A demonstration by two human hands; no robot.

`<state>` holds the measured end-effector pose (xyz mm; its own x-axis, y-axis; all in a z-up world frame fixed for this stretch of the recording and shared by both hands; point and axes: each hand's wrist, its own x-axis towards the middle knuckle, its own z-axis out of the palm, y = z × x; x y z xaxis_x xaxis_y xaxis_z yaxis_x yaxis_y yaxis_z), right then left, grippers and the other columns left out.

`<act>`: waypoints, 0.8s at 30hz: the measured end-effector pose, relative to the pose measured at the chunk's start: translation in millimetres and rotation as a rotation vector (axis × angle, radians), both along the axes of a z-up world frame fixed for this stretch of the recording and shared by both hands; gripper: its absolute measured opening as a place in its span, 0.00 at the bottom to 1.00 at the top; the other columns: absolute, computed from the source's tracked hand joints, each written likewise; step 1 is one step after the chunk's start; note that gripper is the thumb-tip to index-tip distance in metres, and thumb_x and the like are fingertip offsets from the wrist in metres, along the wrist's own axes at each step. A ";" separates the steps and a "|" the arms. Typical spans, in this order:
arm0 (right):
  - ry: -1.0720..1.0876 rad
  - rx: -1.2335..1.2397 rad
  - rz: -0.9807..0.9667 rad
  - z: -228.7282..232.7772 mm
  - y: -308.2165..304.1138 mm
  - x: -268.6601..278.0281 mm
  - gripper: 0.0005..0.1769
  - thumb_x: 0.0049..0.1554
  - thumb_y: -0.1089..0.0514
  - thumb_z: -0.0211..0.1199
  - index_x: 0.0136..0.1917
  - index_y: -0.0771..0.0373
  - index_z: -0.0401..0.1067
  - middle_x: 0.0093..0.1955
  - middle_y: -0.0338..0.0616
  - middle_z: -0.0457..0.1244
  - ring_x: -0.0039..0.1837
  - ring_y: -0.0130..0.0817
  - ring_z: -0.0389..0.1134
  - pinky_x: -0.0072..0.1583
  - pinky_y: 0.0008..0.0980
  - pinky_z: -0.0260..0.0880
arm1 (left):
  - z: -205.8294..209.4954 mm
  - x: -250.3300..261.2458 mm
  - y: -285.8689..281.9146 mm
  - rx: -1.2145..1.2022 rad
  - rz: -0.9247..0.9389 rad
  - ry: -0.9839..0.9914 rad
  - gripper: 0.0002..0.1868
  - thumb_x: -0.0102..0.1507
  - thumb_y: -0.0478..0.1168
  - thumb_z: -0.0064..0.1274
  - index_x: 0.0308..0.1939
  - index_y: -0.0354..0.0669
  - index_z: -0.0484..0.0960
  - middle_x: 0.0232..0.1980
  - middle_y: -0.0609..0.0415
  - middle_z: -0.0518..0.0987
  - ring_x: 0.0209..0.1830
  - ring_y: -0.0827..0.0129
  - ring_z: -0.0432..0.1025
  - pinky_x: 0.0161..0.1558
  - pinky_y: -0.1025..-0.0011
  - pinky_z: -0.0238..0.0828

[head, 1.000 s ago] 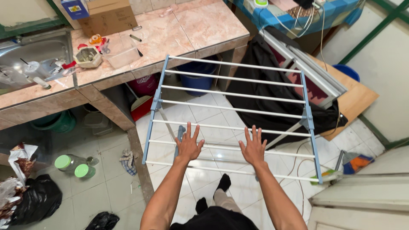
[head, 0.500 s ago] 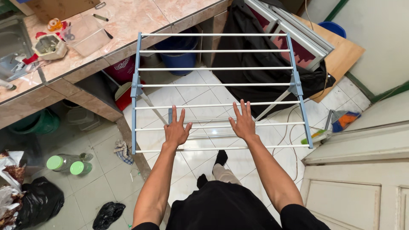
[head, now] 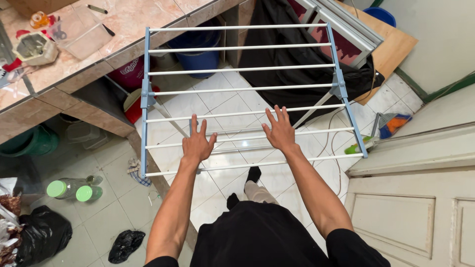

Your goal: The person assembles a folding clothes-drying rack on the floor, fitting white horizontal bars into the blue plastic frame joints and using a screwdriver to tighten the connectors. They press each bar into place, adjust the frame, and reposition the rack as they work around it.

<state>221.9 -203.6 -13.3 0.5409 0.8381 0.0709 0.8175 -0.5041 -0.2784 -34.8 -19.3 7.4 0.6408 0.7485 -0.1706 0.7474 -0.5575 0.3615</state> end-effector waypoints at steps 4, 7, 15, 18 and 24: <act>0.032 -0.030 -0.002 10.6 5.0 4.9 0.33 0.64 0.39 0.55 0.79 0.49 0.58 0.81 0.54 0.47 0.82 0.60 0.41 0.66 0.57 0.66 | 19.7 1.9 4.1 -0.039 0.003 0.042 0.39 0.66 0.59 0.43 0.77 0.46 0.58 0.85 0.44 0.42 0.52 0.41 0.77 0.46 0.47 0.75; 0.066 -0.032 -0.016 15.0 9.1 6.6 0.32 0.64 0.39 0.54 0.78 0.50 0.60 0.81 0.54 0.49 0.83 0.59 0.42 0.67 0.60 0.65 | 32.3 4.1 3.7 -0.046 0.016 0.009 0.38 0.66 0.57 0.44 0.77 0.45 0.58 0.84 0.43 0.45 0.50 0.39 0.77 0.47 0.46 0.75; 0.096 -0.181 -0.056 34.4 33.5 29.9 0.28 0.62 0.39 0.59 0.70 0.51 0.71 0.75 0.50 0.57 0.77 0.52 0.54 0.68 0.66 0.56 | 38.2 14.9 15.7 -0.029 0.018 -0.073 0.34 0.66 0.50 0.50 0.76 0.54 0.60 0.80 0.37 0.52 0.50 0.34 0.76 0.53 0.45 0.73; 0.102 -0.110 -0.025 42.9 54.9 41.4 0.28 0.61 0.41 0.61 0.68 0.57 0.72 0.73 0.53 0.57 0.74 0.50 0.54 0.66 0.67 0.51 | 39.5 28.8 27.9 -0.037 0.013 -0.025 0.36 0.64 0.49 0.55 0.74 0.51 0.61 0.76 0.35 0.53 0.54 0.33 0.73 0.52 0.46 0.74; 0.113 -0.043 0.068 38.5 110.9 66.1 0.28 0.61 0.43 0.61 0.71 0.56 0.69 0.76 0.55 0.54 0.76 0.51 0.52 0.67 0.66 0.51 | 19.8 47.9 46.4 -0.118 0.086 -0.002 0.21 0.69 0.45 0.48 0.65 0.43 0.71 0.68 0.35 0.62 0.53 0.36 0.75 0.53 0.46 0.73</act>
<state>288.0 -92.8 25.2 0.4856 0.8739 -0.0241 0.8148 -0.4624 -0.3497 13.1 27.1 27.2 0.5753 0.7758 -0.2592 0.7898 -0.4447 0.4224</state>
